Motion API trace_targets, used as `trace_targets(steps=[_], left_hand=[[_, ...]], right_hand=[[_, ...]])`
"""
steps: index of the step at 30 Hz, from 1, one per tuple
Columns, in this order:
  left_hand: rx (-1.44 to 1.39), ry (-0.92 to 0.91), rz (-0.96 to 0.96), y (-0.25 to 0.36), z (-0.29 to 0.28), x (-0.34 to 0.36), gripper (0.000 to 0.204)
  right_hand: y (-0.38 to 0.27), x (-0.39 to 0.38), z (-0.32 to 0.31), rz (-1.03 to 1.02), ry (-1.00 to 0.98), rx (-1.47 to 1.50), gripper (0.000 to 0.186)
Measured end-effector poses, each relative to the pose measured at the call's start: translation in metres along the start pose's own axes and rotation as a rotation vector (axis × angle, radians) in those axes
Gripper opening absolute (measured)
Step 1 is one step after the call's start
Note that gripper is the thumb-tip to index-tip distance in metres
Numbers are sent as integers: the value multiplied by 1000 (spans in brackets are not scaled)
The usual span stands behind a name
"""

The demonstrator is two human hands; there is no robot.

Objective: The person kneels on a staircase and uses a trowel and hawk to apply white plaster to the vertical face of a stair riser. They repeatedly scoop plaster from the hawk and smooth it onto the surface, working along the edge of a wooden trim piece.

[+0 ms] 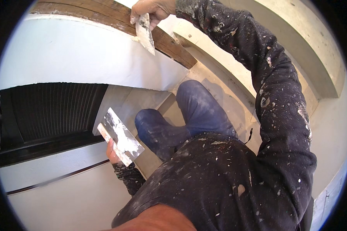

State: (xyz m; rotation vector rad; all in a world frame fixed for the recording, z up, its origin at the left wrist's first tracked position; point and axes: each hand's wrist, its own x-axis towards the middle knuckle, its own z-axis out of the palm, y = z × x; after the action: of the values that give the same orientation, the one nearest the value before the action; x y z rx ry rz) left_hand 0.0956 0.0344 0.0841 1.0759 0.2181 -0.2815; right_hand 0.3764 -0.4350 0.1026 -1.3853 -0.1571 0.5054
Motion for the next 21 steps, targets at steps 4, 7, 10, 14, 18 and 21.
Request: trace_targets(steps=[4,7,10,14,18,21], left_hand=[[18,18,-10,0,-2,0,52],[39,56,9,-1,3,3,51],[-20,6,40,-5,14,5,51],[-79,33,56,-11,37,4,51],[-428,-183,-4,6,64,-11,47],[-432,-200,15,14,77,-16,45]], right_hand=[[-44,-1,10,-26,-93,82,16],[-76,-34,17,-210,-54,146,18],[-85,-100,28,-462,8,277,18],[-39,-144,132,-738,55,-384,29],[16,-159,240,-1275,-9,-936,41],[37,-165,247,-1167,-88,-956,62]])
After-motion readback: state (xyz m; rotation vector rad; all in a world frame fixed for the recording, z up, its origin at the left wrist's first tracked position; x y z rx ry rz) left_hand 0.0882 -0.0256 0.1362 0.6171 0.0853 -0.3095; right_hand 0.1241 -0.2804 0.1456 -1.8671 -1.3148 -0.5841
